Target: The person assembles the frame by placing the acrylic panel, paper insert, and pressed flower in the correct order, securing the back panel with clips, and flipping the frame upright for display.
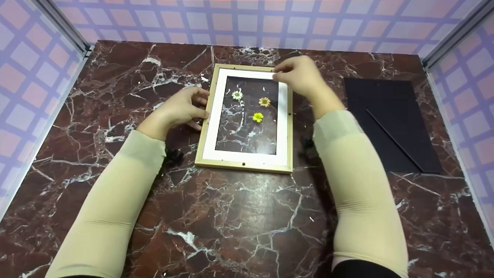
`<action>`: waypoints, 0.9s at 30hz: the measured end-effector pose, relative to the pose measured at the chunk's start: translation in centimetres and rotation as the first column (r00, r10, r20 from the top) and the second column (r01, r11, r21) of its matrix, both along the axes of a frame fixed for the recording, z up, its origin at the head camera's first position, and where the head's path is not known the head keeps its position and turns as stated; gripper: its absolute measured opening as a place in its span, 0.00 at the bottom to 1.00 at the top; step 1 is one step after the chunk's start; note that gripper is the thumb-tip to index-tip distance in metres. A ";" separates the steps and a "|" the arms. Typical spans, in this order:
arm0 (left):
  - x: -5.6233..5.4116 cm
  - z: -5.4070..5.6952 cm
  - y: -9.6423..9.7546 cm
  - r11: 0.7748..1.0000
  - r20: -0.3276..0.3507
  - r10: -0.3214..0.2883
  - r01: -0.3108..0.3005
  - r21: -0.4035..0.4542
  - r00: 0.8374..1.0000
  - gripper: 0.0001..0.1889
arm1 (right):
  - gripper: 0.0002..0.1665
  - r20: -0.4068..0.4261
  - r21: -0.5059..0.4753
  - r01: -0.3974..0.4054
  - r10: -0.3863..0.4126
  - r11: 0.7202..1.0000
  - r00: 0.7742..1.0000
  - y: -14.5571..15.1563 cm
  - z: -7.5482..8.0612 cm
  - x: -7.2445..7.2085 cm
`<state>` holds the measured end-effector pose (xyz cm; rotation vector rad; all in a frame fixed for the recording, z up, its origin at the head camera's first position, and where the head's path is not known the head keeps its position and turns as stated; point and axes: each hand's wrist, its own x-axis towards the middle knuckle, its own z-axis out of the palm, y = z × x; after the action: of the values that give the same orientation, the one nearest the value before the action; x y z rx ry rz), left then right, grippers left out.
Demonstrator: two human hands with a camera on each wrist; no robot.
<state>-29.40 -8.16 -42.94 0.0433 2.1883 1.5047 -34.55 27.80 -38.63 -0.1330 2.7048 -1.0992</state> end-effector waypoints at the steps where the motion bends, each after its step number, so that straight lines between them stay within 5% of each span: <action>1: 0.0 -0.1 -0.1 1.000 0.002 0.004 -0.004 0.001 1.000 0.39 | 0.28 0.008 -0.021 0.020 -0.020 1.000 1.000 0.7 -0.1 -0.1; 5: 0.1 -0.2 -0.3 1.000 0.004 0.010 -0.011 0.008 1.000 0.39 | 0.28 0.086 -0.143 0.130 -0.118 0.981 0.989 3.2 -0.1 -0.4; 11: 0.0 0.0 -0.3 1.000 0.002 0.002 -0.002 0.010 1.000 0.39 | 0.16 0.148 -0.312 0.293 -0.258 0.904 0.955 6.6 -0.9 -0.9; 18: 0.3 -0.3 -0.4 1.000 0.016 0.000 0.000 0.019 1.000 0.39 | 0.26 0.052 -0.050 0.292 -0.289 0.955 0.956 9.4 -3.4 -1.4; 27: 0.1 -0.1 0.0 1.000 0.008 0.006 -0.006 0.024 1.000 0.39 | 0.24 0.047 0.093 0.294 -0.299 0.951 0.953 10.7 -4.5 -1.7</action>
<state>-29.30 -8.18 -43.01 0.0386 2.1662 1.5324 -36.28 38.47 -43.09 0.3264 2.7723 -1.0397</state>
